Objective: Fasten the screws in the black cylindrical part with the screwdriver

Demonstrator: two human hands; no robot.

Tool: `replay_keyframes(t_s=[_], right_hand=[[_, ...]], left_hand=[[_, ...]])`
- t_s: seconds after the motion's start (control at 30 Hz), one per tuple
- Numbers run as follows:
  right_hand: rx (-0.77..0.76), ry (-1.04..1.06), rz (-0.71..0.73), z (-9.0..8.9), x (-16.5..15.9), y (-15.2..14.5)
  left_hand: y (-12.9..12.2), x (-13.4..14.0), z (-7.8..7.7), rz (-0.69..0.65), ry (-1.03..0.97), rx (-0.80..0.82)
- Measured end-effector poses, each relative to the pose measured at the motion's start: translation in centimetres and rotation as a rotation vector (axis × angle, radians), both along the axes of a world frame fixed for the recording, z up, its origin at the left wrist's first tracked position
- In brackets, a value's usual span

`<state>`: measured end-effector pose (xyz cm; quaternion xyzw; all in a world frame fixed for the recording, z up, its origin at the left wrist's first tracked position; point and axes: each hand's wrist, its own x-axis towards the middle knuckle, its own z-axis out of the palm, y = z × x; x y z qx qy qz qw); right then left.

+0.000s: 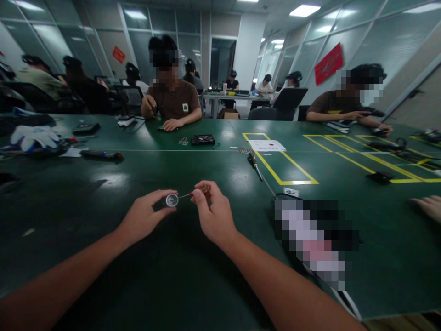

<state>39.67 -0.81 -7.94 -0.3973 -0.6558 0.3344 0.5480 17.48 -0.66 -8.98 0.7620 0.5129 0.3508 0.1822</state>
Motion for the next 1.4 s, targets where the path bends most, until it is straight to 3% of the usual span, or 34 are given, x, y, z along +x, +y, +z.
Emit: replay_keyframes(t_s=[0.27,0.47,0.57,0.73,1.4], right_hand=[[0.046,-0.129,0.064,0.5,0.3,-0.3],[0.135,-0.223,-0.026,0.9,0.2,-0.9],[0.159,-0.264,-0.002,1.1,0.2,-1.0],[0.155,-0.261,0.063,1.0,0.3,-1.0],[0.186,-0.326,-0.013,1.1,0.3,-1.2]], left_hand=[[0.3,-0.1,-0.2,0.010,-0.019,0.034],[0.3,-0.3,-0.3,0.015,-0.040,0.090],[0.4,-0.3,-0.4,0.013,-0.035,0.109],[0.5,-0.3,-0.7,0.018,-0.036,0.124],[0.3,-0.4,-0.2,0.002,-0.021,0.117]])
